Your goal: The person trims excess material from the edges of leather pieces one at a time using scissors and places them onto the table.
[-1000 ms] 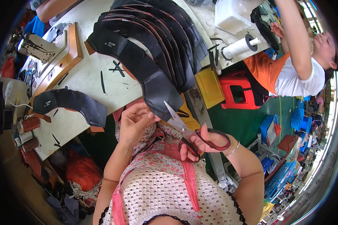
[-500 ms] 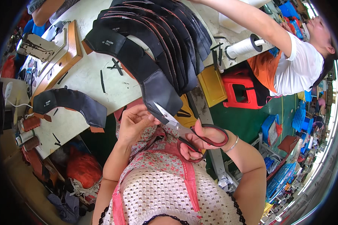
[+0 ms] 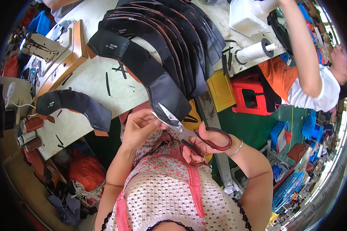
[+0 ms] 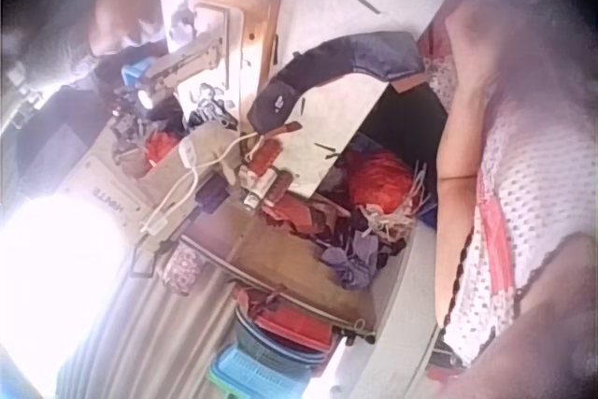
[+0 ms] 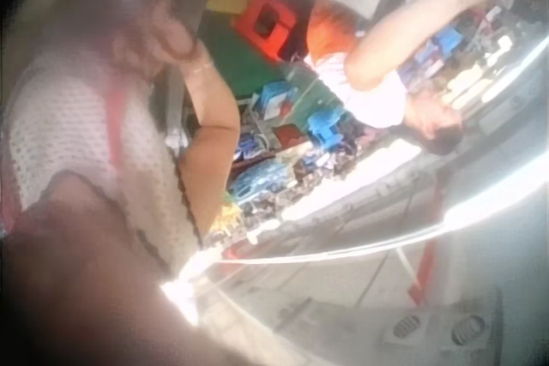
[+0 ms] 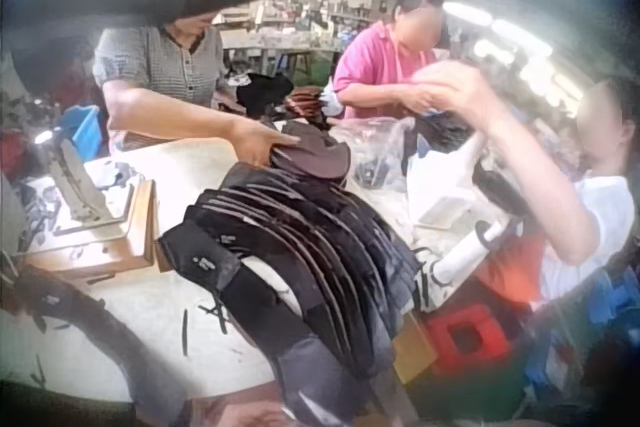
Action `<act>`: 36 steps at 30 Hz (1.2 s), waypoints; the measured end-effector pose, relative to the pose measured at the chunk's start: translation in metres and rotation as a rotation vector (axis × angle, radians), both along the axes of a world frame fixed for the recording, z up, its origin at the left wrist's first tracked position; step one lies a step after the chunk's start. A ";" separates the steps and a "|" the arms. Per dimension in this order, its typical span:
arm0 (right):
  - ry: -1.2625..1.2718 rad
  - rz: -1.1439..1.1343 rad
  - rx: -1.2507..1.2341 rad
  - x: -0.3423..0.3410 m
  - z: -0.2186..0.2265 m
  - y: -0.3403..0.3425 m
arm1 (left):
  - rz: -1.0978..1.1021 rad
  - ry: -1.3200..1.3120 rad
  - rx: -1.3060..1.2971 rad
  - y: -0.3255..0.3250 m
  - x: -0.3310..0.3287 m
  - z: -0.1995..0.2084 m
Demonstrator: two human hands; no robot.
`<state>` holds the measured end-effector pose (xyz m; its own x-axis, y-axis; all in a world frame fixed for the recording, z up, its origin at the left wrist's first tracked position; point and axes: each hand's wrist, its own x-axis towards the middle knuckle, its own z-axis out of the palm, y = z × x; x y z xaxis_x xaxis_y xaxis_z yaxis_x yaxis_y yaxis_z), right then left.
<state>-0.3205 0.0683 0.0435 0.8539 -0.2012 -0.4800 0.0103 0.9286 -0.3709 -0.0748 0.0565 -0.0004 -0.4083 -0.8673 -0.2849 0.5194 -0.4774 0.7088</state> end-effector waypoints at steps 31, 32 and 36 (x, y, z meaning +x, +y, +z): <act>-0.300 0.100 -0.284 0.133 0.019 -0.069 | 0.616 -0.091 -0.207 -0.035 0.111 0.082; -0.352 0.107 -0.211 0.136 0.014 -0.069 | 0.624 -0.018 -0.216 -0.030 0.113 0.079; -0.347 0.163 -0.100 0.144 0.019 -0.070 | 0.637 -0.022 -0.255 -0.019 0.106 0.081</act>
